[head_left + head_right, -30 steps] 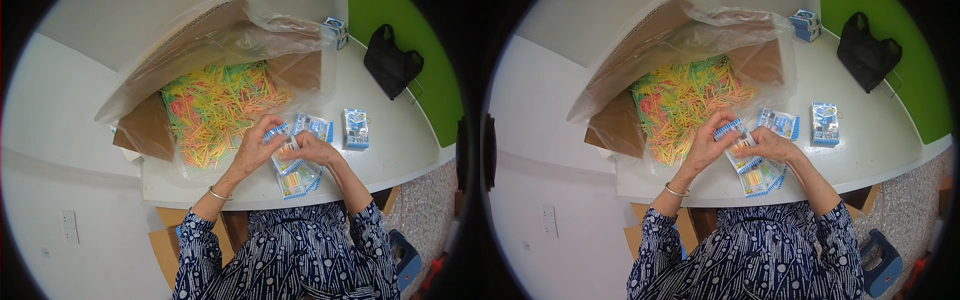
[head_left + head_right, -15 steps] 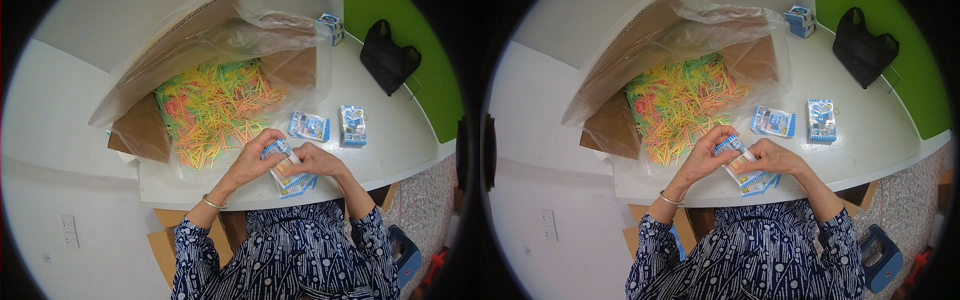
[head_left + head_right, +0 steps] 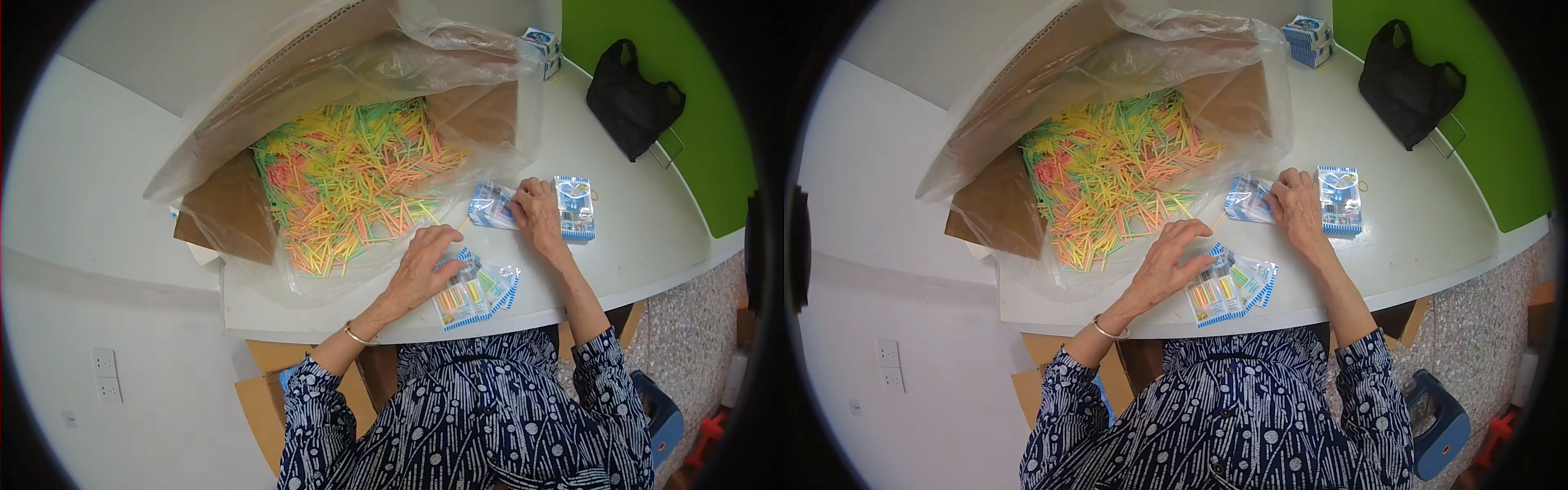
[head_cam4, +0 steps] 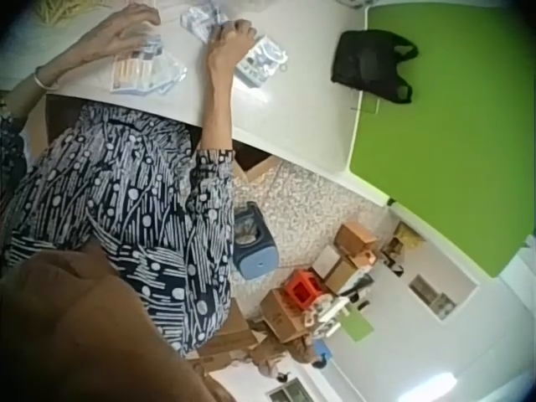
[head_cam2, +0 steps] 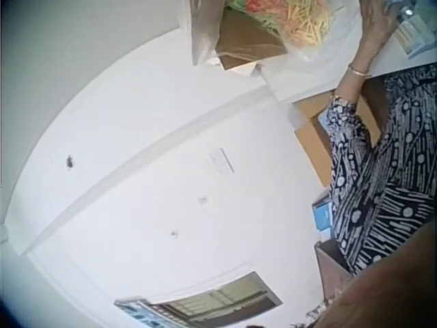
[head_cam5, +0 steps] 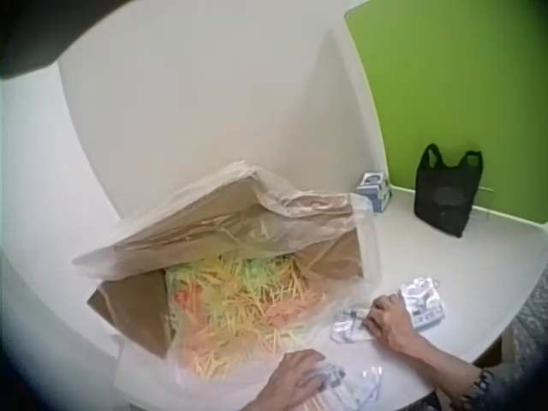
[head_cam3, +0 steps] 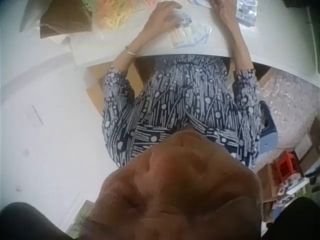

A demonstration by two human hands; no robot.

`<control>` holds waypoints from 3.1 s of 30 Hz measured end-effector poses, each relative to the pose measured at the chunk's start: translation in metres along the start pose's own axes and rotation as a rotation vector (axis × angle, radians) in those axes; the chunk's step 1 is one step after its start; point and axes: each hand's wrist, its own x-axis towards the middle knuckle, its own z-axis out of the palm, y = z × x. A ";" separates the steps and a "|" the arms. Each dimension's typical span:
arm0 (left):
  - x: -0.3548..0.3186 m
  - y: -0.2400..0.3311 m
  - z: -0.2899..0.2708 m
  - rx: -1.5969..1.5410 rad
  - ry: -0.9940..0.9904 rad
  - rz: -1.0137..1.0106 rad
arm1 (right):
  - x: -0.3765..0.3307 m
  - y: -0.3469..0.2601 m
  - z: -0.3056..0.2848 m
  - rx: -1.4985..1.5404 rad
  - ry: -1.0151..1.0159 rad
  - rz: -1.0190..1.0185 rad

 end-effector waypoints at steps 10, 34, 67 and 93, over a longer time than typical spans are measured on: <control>0.025 -0.014 0.002 -0.038 0.280 -0.013 | -0.002 -0.045 -0.040 -0.029 0.090 -0.200; 0.012 -0.014 -0.015 -0.018 0.429 0.022 | 0.023 -0.093 -0.040 0.754 -0.412 0.088; -0.029 -0.110 -0.080 0.939 0.257 -0.141 | 0.020 -0.155 0.069 0.429 -0.636 -0.633; 0.006 -0.096 -0.126 0.555 0.034 -0.543 | 0.018 -0.135 0.092 0.803 -0.511 -0.429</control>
